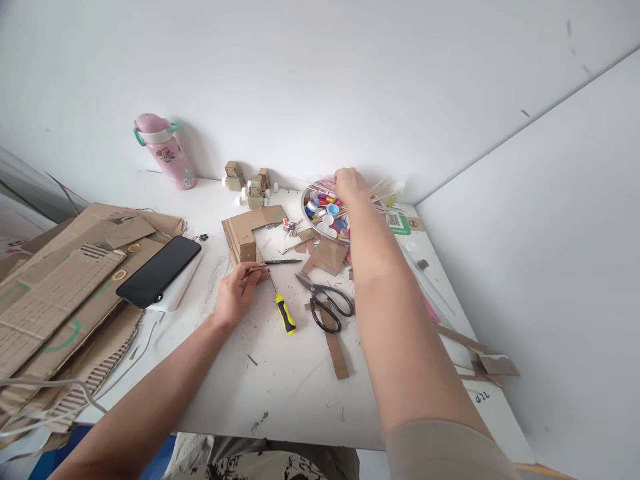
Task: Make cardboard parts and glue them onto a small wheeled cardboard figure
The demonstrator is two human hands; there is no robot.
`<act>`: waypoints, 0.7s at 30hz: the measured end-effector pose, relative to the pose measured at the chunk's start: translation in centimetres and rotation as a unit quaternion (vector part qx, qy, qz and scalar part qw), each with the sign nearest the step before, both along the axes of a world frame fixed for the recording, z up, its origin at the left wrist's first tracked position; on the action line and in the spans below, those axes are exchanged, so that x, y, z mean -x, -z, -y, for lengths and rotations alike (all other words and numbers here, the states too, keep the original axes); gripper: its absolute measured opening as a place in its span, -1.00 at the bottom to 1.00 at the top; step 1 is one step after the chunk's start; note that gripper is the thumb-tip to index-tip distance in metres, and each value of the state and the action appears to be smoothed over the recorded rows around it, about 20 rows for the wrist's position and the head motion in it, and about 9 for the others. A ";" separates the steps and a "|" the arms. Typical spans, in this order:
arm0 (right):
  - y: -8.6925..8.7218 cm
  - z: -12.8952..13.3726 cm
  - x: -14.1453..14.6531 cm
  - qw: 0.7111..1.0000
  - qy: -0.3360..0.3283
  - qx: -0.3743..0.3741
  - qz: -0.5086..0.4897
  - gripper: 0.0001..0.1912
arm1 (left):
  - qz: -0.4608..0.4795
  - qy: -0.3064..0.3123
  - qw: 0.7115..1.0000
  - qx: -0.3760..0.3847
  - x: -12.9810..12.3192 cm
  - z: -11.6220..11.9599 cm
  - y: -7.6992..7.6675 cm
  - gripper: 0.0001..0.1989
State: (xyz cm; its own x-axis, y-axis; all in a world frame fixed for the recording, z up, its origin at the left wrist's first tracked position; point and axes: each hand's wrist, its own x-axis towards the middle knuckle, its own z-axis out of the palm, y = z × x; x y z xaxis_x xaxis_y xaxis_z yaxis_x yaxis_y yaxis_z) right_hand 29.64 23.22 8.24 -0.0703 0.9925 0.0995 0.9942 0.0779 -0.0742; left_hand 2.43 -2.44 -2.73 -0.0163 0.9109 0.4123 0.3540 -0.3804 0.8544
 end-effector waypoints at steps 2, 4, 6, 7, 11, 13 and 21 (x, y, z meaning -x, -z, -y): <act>-0.3 0.3 0.7 0.999 0.035 0.015 0.009 -0.71 | 0.006 -0.001 1.000 -0.008 0.0 0.0 0.0 -0.81; -0.9 0.7 1.3 0.998 0.055 0.019 0.014 -0.71 | 0.007 -0.002 1.000 -0.005 -0.1 -0.1 0.1 -0.81; -1.4 1.3 1.7 0.998 0.053 0.020 0.012 -0.71 | 0.006 0.002 1.000 0.002 -0.1 -0.2 0.1 -0.83; -1.7 1.7 1.8 0.998 0.050 0.019 0.011 -0.72 | 0.008 0.005 1.000 0.005 -0.2 -0.3 0.1 -0.84; -2.7 3.3 2.1 0.999 0.037 -0.022 -0.012 -0.68 | 0.018 0.020 1.000 0.003 -0.2 -0.6 0.2 -0.86; -3.2 4.0 2.1 0.994 0.021 -0.085 -0.065 -0.69 | 0.021 0.025 0.999 -0.001 -0.2 -0.8 0.3 -0.87; -1.0 10.3 2.5 0.854 -0.045 -0.220 -0.469 -0.78 | 0.086 0.036 0.995 -0.034 -0.9 -2.1 0.5 -0.86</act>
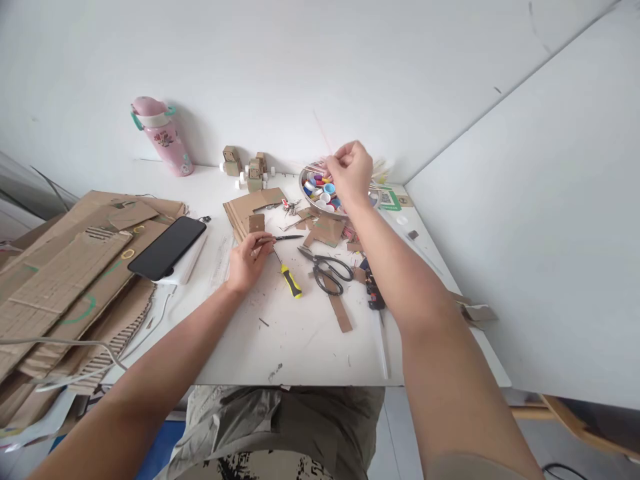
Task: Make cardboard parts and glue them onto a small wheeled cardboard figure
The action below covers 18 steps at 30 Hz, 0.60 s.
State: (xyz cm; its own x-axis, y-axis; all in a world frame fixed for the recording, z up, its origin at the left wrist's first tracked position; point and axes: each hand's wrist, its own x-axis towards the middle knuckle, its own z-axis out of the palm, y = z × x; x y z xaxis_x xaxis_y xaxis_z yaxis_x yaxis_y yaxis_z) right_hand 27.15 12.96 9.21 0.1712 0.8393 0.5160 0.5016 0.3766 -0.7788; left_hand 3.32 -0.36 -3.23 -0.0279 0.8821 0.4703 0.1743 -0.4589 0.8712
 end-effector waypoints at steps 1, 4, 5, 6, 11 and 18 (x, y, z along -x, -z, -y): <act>0.6 1.8 0.4 0.998 -0.039 0.019 -0.044 -0.75 | 0.014 0.003 1.000 0.000 -0.1 -0.1 -0.1 -0.85; 2.3 7.9 2.0 0.976 -0.132 0.101 -0.144 -0.62 | 0.070 -0.013 0.997 0.010 -0.5 -0.3 -0.6 -0.79; 2.7 9.8 2.5 0.966 -0.152 0.124 -0.166 -0.58 | 0.096 -0.019 0.995 0.015 -0.7 -0.4 -0.8 -0.75; 3.1 11.4 3.1 0.958 -0.168 0.144 -0.180 -0.55 | 0.123 -0.024 0.992 0.022 -0.8 -0.4 -1.0 -0.71; 4.9 15.7 5.6 0.941 -0.217 0.197 -0.172 -0.42 | 0.236 -0.004 0.971 0.042 -1.4 -0.4 -2.0 -0.61; 6.2 17.2 6.6 0.948 -0.224 0.216 -0.073 -0.46 | 0.291 -0.003 0.954 0.072 -1.6 -0.9 -2.7 -0.67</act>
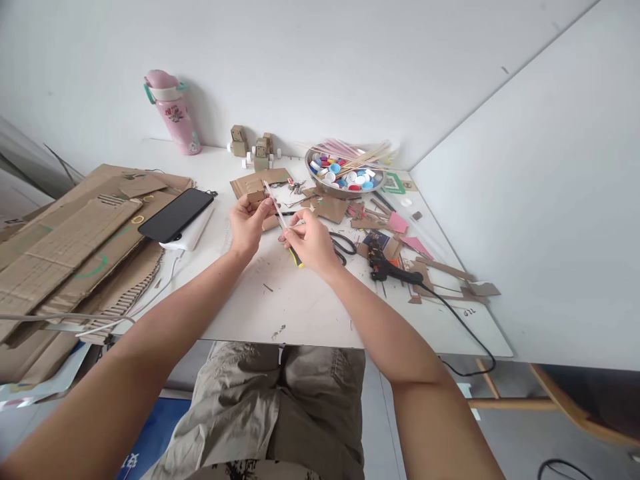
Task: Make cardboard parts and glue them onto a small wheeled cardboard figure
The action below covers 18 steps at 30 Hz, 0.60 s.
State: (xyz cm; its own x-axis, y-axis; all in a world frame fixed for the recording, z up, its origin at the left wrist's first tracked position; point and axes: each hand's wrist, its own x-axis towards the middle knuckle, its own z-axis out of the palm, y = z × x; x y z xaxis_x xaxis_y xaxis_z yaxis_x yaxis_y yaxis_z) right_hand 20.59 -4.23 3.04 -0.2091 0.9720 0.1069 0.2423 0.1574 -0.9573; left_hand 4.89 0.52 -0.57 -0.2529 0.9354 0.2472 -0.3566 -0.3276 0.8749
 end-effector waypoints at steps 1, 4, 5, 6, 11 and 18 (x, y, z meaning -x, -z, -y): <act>-0.1 0.2 -0.1 1.000 -0.006 0.000 0.017 -0.51 | -0.001 0.005 1.000 0.010 0.0 0.0 0.0 -0.67; -0.5 0.7 -0.5 0.997 -0.027 0.009 0.071 -0.65 | -0.012 0.034 0.999 0.033 -0.4 0.0 0.2 -0.62; -0.6 0.8 -0.6 0.995 -0.037 0.012 0.091 -0.69 | -0.016 0.042 0.998 0.033 -0.5 0.0 0.3 -0.61; -0.7 1.0 -0.7 0.993 -0.048 0.015 0.110 -0.71 | -0.021 0.046 0.998 0.031 -0.7 -0.1 0.4 -0.60; -0.9 1.4 -0.7 0.982 -0.085 0.000 0.171 -0.71 | -0.049 0.034 0.998 0.023 -1.4 -0.2 0.8 -0.63; -2.4 0.2 -3.8 0.973 0.002 -0.070 0.219 -0.76 | -0.071 0.011 0.997 0.014 -1.3 -0.7 0.6 -0.70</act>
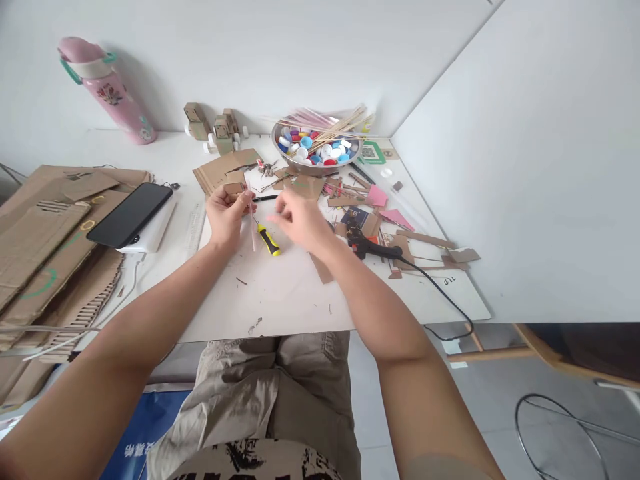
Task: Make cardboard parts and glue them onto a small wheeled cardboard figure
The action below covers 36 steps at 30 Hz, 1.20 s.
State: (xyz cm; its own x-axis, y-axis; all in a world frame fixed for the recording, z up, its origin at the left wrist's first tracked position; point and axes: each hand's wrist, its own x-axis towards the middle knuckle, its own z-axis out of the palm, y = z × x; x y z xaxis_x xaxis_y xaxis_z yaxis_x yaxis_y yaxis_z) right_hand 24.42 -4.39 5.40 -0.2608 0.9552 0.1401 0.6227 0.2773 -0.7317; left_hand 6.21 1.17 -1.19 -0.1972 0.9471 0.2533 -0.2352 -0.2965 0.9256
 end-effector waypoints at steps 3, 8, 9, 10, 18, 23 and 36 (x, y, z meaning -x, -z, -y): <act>0.3 -1.3 -2.9 0.988 0.086 -0.048 0.123 -0.74 | -0.002 -0.005 1.000 -0.007 0.0 -0.2 0.1 -0.69; 2.7 -2.6 -5.6 0.972 0.011 -0.003 0.233 -0.44 | -0.010 0.014 1.000 -0.023 -0.1 0.0 0.1 -0.71; 3.0 -2.6 -5.6 0.973 -0.003 -0.007 0.231 -0.45 | -0.013 0.019 1.000 -0.019 -0.1 0.2 0.1 -0.71; 3.2 -2.6 -5.6 0.973 -0.011 -0.006 0.229 -0.45 | -0.015 0.025 0.999 -0.013 0.0 0.3 0.0 -0.72; 0.2 -1.5 -2.4 0.977 0.111 0.080 0.164 -0.52 | 0.002 0.028 0.999 0.017 0.6 0.6 -0.4 -0.77; -0.5 -0.1 -0.2 0.966 -0.003 0.201 -0.161 -0.37 | 0.021 0.038 0.999 0.030 0.8 1.0 -0.6 -0.72; 0.8 1.0 2.0 0.926 -0.118 0.229 -0.276 -0.09 | 0.021 0.065 0.997 0.021 0.2 2.3 -0.7 -0.58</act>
State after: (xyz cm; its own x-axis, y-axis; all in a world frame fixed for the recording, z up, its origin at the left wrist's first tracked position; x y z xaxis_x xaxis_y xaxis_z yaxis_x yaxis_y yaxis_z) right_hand 22.44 -5.36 4.60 -0.4798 0.8726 -0.0915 0.0813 -0.0596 -0.9949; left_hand 6.03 -1.09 -0.49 -0.0820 0.9751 0.2062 -0.3072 -0.2216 0.9255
